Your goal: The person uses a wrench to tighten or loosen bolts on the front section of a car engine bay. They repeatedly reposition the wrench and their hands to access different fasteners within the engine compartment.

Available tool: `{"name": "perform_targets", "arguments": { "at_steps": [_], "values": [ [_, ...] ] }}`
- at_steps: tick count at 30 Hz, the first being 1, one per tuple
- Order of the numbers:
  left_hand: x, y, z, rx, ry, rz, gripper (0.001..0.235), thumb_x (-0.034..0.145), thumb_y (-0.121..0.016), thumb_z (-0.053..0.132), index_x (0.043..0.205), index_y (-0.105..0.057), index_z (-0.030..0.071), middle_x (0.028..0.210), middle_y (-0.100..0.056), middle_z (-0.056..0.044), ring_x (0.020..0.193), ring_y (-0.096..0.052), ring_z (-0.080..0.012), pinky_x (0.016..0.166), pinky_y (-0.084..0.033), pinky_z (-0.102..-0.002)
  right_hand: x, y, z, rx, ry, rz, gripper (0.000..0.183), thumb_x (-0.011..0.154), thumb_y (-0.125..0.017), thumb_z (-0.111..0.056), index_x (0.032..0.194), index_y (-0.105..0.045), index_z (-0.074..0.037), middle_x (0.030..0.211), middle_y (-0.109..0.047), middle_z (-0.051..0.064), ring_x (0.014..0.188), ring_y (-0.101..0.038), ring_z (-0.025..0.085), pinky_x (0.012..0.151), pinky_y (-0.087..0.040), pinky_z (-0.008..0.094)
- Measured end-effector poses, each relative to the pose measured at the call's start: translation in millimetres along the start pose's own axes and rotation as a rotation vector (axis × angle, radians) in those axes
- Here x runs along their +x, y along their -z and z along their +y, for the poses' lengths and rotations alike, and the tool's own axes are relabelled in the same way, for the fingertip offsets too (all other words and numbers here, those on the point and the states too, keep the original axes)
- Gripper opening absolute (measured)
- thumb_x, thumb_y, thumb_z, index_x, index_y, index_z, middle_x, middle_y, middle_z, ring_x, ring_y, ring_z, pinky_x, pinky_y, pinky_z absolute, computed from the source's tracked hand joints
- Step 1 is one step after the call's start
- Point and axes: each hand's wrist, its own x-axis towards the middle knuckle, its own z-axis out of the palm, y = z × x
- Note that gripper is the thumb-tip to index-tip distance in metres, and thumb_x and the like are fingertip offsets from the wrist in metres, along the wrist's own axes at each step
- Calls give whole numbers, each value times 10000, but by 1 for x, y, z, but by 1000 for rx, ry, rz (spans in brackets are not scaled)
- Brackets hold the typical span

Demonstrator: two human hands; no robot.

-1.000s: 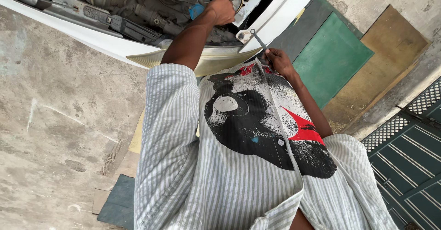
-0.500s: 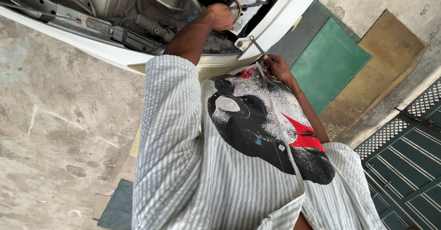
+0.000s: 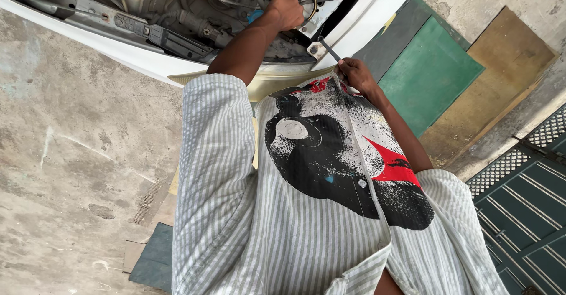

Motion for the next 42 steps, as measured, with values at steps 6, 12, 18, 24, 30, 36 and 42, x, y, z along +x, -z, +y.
{"name": "perform_targets", "arguments": {
  "at_steps": [6,12,18,24,30,36,42],
  "values": [
    [-14,-6,26,-305,405,220,109,812,-732,21,899,-773,72,912,-763,-151,884,-746,-291,759,-569,-421,45,-20,-2,65,-34,-36,389,1120,-487,-313,895,-674,-57,653,-525,-20,538,-438,86,473,-361,259],
    [-44,-12,93,-1058,749,620,92,861,-718,24,953,-722,13,894,-762,-185,851,-753,-338,762,-578,-455,61,-34,2,161,-23,-65,386,1122,-475,-311,902,-680,-68,656,-543,-16,532,-466,78,467,-388,245],
    [-31,-16,125,-1357,999,538,161,911,-732,193,983,-732,49,913,-775,-155,840,-766,-317,740,-578,-439,64,-33,-7,238,-79,-90,399,1125,-458,-307,889,-656,-54,643,-557,4,484,-434,89,393,-329,256],
    [-12,-29,118,-1369,1081,614,204,907,-728,277,977,-747,87,925,-787,-116,869,-763,-310,756,-574,-440,58,-33,-9,244,-89,-90,396,1119,-461,-292,858,-643,-58,631,-563,11,476,-436,91,384,-311,258],
    [-14,-27,119,-1386,1075,544,183,899,-727,288,968,-758,122,955,-794,-85,888,-756,-299,757,-567,-437,58,-23,-11,114,-55,-87,392,1116,-489,-282,845,-677,-71,619,-555,-1,476,-428,77,395,-309,250],
    [-23,-4,115,-1392,1181,490,243,916,-725,356,969,-768,123,921,-778,-102,878,-748,-321,741,-565,-451,66,-20,-27,-36,-141,68,367,1051,-614,-293,800,-694,-37,597,-567,6,434,-435,90,365,-300,286],
    [-24,7,107,-1353,1303,414,358,838,-792,452,869,-757,96,881,-769,-119,843,-747,-329,723,-569,-467,76,-4,-60,-458,-132,184,382,984,-698,-353,844,-743,-1,630,-676,56,456,-555,100,442,-460,301]
  ]
}}
